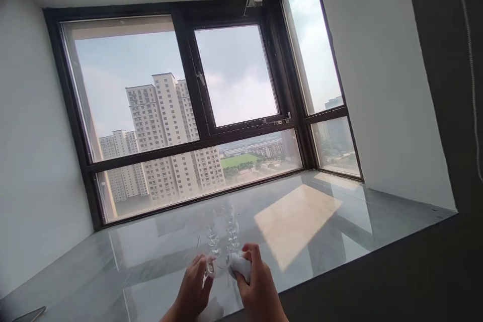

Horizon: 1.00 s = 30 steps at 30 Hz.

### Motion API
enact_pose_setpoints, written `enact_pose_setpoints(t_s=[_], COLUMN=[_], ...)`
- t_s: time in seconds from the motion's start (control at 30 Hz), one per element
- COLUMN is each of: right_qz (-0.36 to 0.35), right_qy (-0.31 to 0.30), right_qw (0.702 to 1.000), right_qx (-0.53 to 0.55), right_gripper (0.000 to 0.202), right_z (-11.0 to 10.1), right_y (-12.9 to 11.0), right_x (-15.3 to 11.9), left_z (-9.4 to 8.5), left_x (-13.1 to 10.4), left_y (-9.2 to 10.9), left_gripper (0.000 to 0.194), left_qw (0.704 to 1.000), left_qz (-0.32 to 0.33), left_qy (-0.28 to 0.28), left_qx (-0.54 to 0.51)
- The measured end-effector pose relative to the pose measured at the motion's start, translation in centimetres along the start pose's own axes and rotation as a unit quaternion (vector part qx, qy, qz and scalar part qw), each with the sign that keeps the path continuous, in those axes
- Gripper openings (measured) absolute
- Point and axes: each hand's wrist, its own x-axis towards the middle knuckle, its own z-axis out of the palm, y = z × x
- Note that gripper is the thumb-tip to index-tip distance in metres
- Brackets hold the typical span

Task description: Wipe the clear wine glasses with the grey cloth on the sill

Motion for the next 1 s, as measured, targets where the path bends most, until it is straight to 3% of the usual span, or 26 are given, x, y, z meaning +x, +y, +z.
enact_pose_setpoints(t_s=[0.1,0.17,0.3,0.47,0.73,1.0], right_qz=[-0.015,-0.024,-0.065,-0.104,-0.046,0.001], right_qy=[-0.044,-0.070,-0.114,-0.140,-0.100,-0.084], right_qw=[0.999,0.997,0.991,0.978,0.986,0.991], right_qx=[-0.003,-0.011,-0.037,-0.116,-0.124,-0.101], right_gripper=[0.041,0.045,0.050,0.051,0.046,0.039], right_z=[0.3,0.2,-0.3,-1.5,-2.1,-0.8], right_y=[-1.6,-2.3,-3.5,-4.2,-1.3,0.4], right_x=[-0.2,-0.3,-0.4,-0.2,0.8,0.3], left_z=[-0.1,-0.2,-0.6,-0.9,-0.4,-0.2], left_x=[0.7,0.9,1.0,1.4,1.5,1.1], left_y=[0.3,0.4,1.6,2.7,2.2,1.7], left_gripper=[0.024,0.022,0.007,0.015,0.016,0.028], left_qw=[0.994,0.991,0.995,0.995,0.996,0.997], left_qz=[-0.101,-0.132,-0.076,-0.041,-0.018,-0.070], left_qy=[0.038,0.036,-0.026,-0.020,-0.012,-0.027], left_qx=[-0.015,-0.009,0.052,0.089,0.083,0.026])
